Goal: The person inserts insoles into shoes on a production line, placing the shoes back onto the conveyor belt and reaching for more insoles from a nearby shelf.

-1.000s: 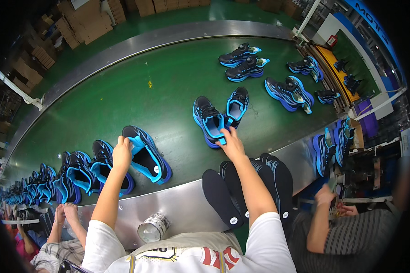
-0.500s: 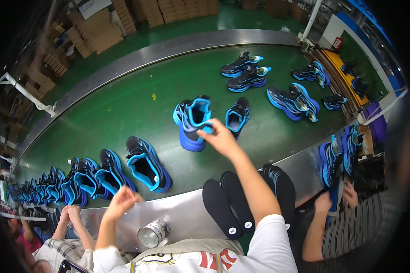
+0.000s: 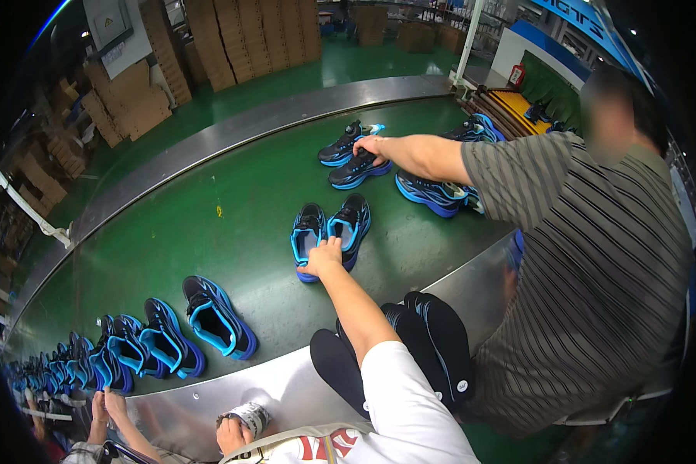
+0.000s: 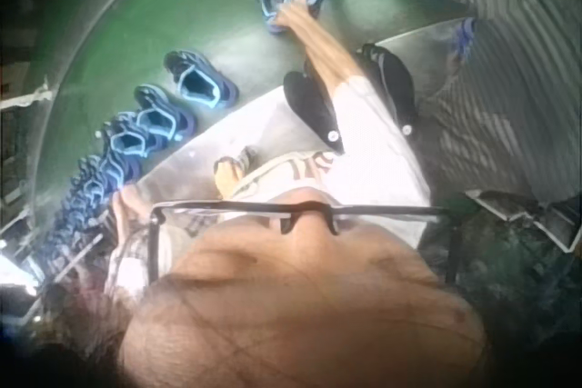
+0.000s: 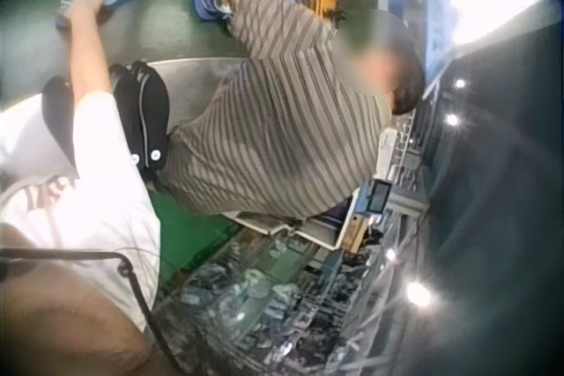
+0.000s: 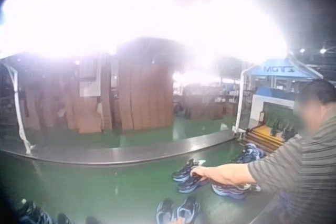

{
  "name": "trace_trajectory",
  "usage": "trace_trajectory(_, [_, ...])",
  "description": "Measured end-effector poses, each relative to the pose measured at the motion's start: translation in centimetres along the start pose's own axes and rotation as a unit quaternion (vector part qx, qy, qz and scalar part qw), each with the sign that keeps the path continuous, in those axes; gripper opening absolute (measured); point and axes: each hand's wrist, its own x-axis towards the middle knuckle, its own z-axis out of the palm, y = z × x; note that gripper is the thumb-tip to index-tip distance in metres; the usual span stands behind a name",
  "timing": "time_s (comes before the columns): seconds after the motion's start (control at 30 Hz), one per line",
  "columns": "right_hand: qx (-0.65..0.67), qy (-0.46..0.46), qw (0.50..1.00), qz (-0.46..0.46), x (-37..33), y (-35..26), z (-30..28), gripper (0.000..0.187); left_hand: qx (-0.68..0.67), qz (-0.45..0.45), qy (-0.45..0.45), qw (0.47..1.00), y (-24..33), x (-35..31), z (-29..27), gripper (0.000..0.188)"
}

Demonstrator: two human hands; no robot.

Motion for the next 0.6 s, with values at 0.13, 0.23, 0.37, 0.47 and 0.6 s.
trace_trajectory(0.13, [0.022, 0.079, 0.993, -0.083, -1.3, 0.3, 2.9, 0.047, -0.029, -0.050, -0.024, 0.998, 1.7, 1.4, -1.5, 0.019])
trace_trajectory(0.23, [0.046, 0.127, 0.977, -0.166, -3.7, -0.1, 3.5, 0.046, -0.027, -0.059, -0.043, 0.997, 1.8, 1.8, -1.7, 0.029])
trace_trajectory(0.37, [0.130, 0.226, 0.949, -0.176, -6.3, -0.7, 5.9, 0.044, 0.013, 0.018, 0.029, 0.999, 1.8, 2.4, -0.6, 0.027])
trace_trajectory(0.47, [0.194, 0.221, 0.941, -0.166, -7.2, -1.3, 6.2, 0.059, 0.026, 0.065, 0.039, 0.997, -1.5, 0.3, 1.7, 0.027])
trace_trajectory(0.6, [0.182, 0.187, 0.956, -0.137, -6.4, -1.3, 6.3, 0.059, 0.037, 0.015, -0.017, 0.999, 0.6, 2.2, 0.6, 0.028])
